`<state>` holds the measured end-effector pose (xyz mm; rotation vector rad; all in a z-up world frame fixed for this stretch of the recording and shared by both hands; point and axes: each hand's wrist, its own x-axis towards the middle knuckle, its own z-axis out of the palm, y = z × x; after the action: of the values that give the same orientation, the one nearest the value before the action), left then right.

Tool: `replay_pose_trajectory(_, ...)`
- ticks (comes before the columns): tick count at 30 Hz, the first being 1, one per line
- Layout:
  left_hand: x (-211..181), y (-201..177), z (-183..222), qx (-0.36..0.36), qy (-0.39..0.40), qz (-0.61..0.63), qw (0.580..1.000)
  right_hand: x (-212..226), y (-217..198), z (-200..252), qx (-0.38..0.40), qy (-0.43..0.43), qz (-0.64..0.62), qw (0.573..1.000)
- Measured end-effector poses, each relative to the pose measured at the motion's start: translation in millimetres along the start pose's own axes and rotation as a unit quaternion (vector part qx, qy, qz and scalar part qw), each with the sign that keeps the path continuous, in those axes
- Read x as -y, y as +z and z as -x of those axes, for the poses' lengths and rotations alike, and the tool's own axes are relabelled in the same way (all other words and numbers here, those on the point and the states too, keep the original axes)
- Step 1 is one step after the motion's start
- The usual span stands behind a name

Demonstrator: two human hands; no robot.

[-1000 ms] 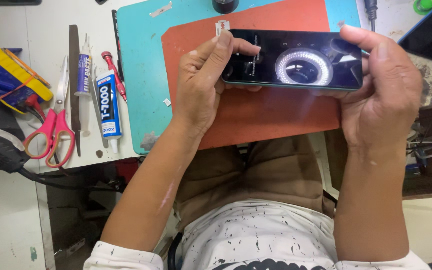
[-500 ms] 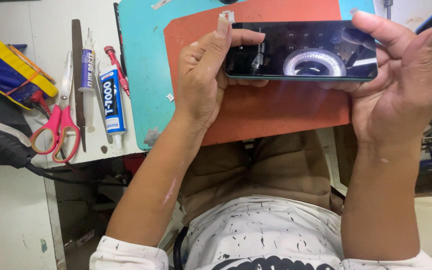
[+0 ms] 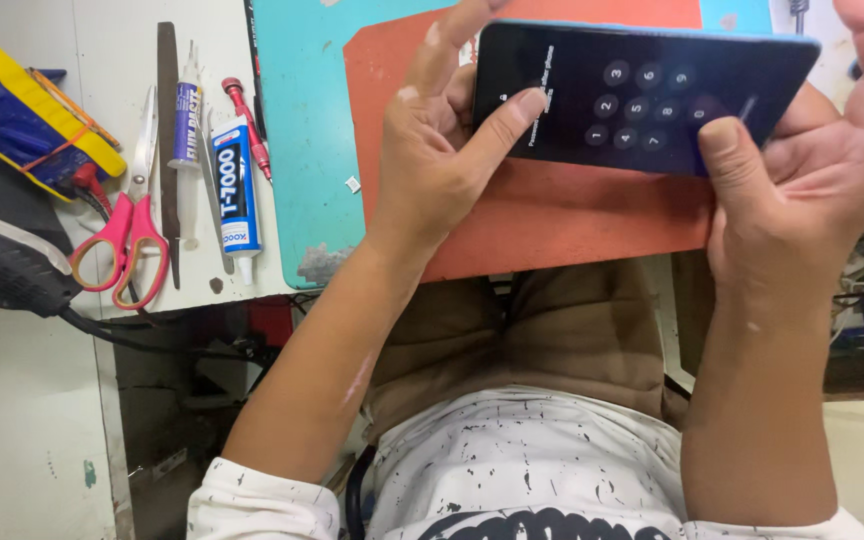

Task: The person uses a red screwdriver to tighten screws on the internal frame of a disassembled smartphone. They then apply adhesive from a tube along the perimeter of the phone's chassis. Finally, the person aligns and presses the back cover onto the device and tests the screen functionality.

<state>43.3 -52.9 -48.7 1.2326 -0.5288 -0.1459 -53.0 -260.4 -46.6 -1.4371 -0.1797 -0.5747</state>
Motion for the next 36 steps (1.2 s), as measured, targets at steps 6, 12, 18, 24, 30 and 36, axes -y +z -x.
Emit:
replay_pose_trajectory(6,-27.6,-12.8,38.1,0.014,0.006,-0.208,0.978,-9.7,-20.6,18.8,0.003,0.029,0.188,0.982)
replay_pose_trajectory(12,-39.5,-24.2,64.8,-0.004,-0.021,-0.244,0.970,2.3,-2.9,34.5,-0.007,0.099,0.163,0.982)
replay_pose_trajectory(18,-37.9,-31.3,67.9,0.000,-0.050,-0.253,0.966,-0.2,-2.1,35.3,0.003,0.104,0.187,0.977)
replay_pose_trajectory(24,-45.4,-31.9,59.3,-0.003,-0.111,-0.238,0.965,0.3,-0.8,33.4,-0.026,0.151,0.173,0.973)
replay_pose_trajectory(30,-47.2,-34.8,49.6,-0.008,-0.187,-0.185,0.965,-1.6,1.1,29.4,-0.042,0.176,0.165,0.970)
replay_pose_trajectory(36,-45.9,-39.8,46.1,0.005,-0.194,-0.206,0.959,-2.9,-8.9,35.9,-0.039,0.178,0.174,0.968)
